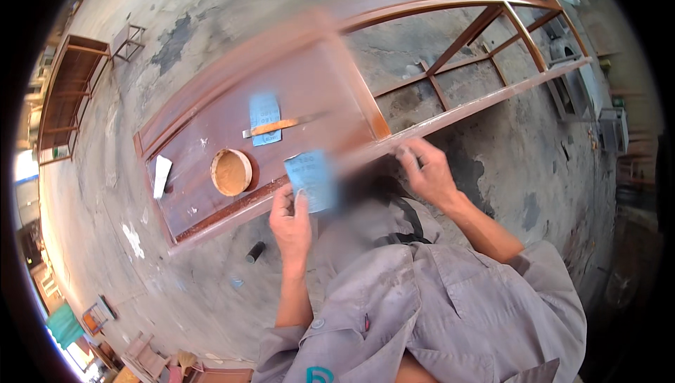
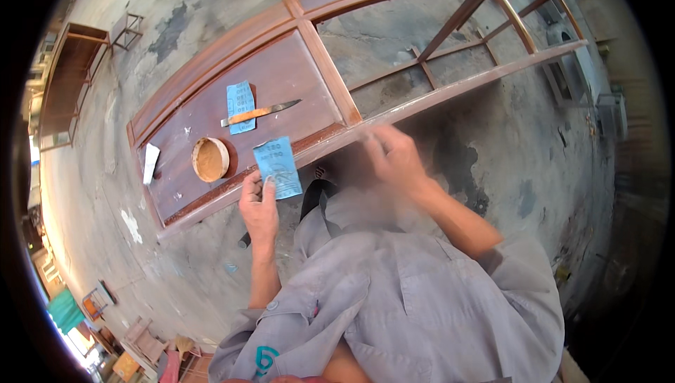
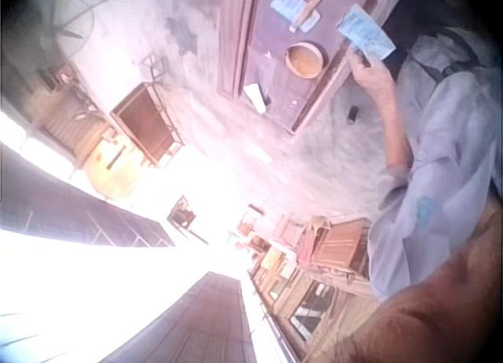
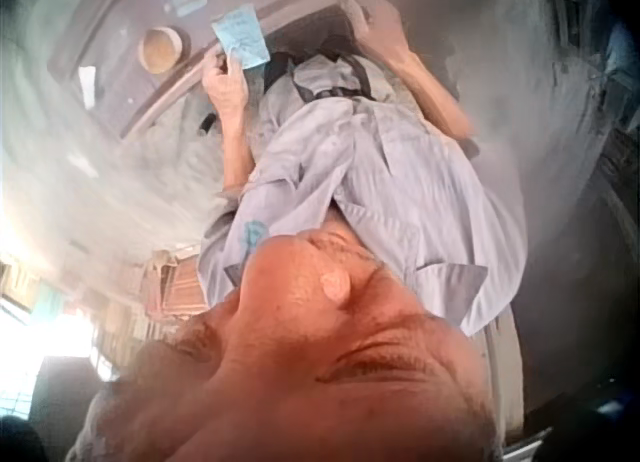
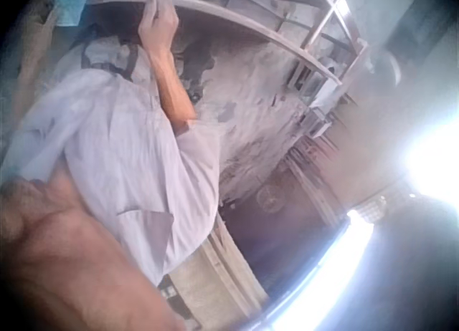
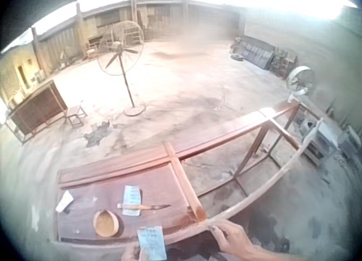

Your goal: The person sands a wooden cabinet frame using sandpaper, then wipes the surface with a cloth. They apply a liquid finish from a bottle using a brush and spread it evenly across the wood. The person continues to sand and wipe the furniture, focusing on the edges and flat surfaces.

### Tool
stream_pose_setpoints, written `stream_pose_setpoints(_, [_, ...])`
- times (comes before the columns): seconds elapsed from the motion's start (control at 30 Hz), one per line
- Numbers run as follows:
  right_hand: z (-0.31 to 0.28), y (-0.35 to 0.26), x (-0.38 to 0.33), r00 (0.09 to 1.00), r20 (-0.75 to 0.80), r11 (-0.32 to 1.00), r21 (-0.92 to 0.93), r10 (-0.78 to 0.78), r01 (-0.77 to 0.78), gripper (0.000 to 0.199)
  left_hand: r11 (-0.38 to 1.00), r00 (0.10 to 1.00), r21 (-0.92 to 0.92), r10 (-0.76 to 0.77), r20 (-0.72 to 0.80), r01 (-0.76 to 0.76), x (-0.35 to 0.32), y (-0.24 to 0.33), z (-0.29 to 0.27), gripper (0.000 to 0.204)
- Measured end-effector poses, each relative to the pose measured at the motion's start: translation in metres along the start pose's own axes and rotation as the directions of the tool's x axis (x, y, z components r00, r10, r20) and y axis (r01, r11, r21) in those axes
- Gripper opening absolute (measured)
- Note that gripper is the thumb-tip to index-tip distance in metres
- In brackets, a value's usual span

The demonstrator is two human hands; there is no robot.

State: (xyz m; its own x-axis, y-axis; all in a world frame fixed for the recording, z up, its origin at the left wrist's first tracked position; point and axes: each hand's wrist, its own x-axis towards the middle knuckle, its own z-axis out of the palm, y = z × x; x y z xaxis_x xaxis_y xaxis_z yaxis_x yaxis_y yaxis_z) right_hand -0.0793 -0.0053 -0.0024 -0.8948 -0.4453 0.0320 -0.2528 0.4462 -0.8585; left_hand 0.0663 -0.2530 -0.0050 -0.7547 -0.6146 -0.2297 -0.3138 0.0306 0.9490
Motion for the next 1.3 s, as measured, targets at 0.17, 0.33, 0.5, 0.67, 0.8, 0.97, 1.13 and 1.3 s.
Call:
stream_pose_setpoints(0.17, [-0.004, 0.003, 0.002, 0.974, -0.137, 0.979, 0.118, 0.183, -0.167, 0.024, 0.999, 0.999, 0.035, -0.018, 0.038, 0.016, 0.013, -0.020, -0.033, 0.012])
stream_pose_setpoints(0.33, [0.012, 0.006, -0.029, 0.943, -0.204, 0.958, 0.167, 0.264, -0.232, 0.025, 0.990, 0.987, 0.004, -0.138, 0.088, 0.138, -0.001, -0.023, -0.031, 0.014])
stream_pose_setpoints(0.5, [0.032, -0.003, -0.026, 0.959, -0.201, 0.975, 0.143, 0.199, -0.173, 0.030, 0.983, 0.963, -0.025, -0.172, 0.208, 0.181, -0.017, -0.038, -0.027, 0.021])
stream_pose_setpoints(0.67, [0.056, -0.015, -0.002, 0.997, -0.025, 0.988, 0.135, -0.073, 0.076, 0.031, 0.957, 0.998, 0.289, -0.010, 0.057, -0.007, -0.032, -0.065, -0.035, 0.021])
stream_pose_setpoints(0.8, [0.077, -0.019, 0.008, 0.928, 0.190, 0.945, 0.131, -0.321, 0.300, 0.027, 0.950, 0.897, 0.165, -0.178, -0.404, 0.263, -0.096, -0.151, -0.058, 0.023])
stream_pose_setpoints(0.97, [0.122, -0.066, 0.020, 0.654, 0.510, 0.823, 0.244, -0.559, 0.513, 0.026, 0.778, 0.472, 0.020, -0.360, -0.805, 0.628, -0.260, -0.303, -0.097, 0.031])
stream_pose_setpoints(1.13, [0.186, -0.135, 0.017, 0.409, 0.534, 0.640, 0.372, -0.740, 0.673, 0.038, 0.508, 0.021, -0.585, -0.766, -0.643, 0.632, -0.454, -0.391, -0.036, 0.041])
stream_pose_setpoints(1.3, [0.299, -0.177, -0.002, 0.336, 0.589, 0.532, 0.193, -0.735, 0.825, 0.049, 0.437, 0.054, -0.464, -0.770, -0.635, 0.770, -0.492, -0.385, -0.014, 0.023])
